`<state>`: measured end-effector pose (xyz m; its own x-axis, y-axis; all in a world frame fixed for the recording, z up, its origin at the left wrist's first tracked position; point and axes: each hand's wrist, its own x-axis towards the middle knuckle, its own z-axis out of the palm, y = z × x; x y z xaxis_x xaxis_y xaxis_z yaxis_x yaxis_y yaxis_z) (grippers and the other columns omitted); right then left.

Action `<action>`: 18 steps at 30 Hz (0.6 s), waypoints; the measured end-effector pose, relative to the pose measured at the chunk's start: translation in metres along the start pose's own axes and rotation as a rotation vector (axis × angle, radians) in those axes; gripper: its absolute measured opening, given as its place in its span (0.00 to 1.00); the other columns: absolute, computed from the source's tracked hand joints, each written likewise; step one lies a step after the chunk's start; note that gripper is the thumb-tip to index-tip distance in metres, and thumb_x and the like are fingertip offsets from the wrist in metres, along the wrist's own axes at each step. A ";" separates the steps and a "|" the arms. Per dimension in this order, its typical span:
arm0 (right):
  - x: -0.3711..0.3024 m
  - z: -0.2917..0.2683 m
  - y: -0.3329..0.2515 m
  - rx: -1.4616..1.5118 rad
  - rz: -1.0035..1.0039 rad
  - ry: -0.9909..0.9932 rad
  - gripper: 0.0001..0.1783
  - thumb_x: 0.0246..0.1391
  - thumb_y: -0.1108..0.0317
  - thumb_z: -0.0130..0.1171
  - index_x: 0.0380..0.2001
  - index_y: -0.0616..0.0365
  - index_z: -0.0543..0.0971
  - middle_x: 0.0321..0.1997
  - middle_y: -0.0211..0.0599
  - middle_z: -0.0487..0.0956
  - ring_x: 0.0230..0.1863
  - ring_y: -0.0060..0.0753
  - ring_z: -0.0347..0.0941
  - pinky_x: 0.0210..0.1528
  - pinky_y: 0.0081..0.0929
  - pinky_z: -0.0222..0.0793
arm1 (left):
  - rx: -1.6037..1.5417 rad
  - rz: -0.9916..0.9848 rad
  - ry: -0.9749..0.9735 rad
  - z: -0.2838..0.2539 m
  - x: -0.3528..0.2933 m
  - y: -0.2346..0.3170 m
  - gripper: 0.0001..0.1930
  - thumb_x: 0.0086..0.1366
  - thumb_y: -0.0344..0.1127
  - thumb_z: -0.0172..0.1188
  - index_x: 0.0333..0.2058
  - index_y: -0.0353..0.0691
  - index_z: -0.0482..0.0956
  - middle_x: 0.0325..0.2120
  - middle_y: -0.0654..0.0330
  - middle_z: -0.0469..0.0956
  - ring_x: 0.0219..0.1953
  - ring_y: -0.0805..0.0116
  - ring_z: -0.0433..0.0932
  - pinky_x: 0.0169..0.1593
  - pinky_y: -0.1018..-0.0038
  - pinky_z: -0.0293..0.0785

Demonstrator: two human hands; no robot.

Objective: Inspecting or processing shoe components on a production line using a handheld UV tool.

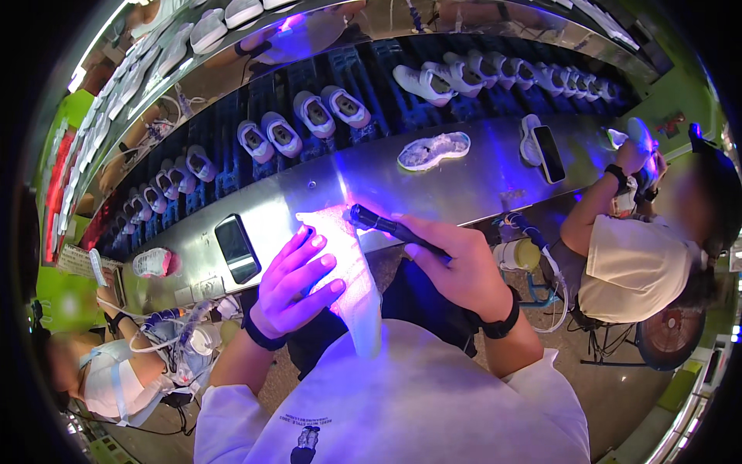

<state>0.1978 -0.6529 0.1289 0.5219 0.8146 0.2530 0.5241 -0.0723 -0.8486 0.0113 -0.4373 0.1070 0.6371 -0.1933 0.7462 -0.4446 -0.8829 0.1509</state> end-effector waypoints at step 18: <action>-0.018 -0.012 0.030 0.287 0.318 -0.215 0.22 0.60 0.74 0.60 0.59 0.59 0.78 0.30 0.28 0.80 0.28 0.17 0.71 0.34 0.19 0.70 | 0.105 -0.078 -0.112 0.027 -0.006 -0.019 0.18 0.59 0.32 0.64 0.50 0.50 0.83 0.52 0.56 0.77 0.59 0.50 0.76 0.65 0.43 0.68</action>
<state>0.2120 -0.6768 0.1040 0.4592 0.8807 -0.1162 0.1382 -0.2000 -0.9700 0.0328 -0.4306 0.0820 0.7359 -0.1633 0.6571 -0.3265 -0.9358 0.1331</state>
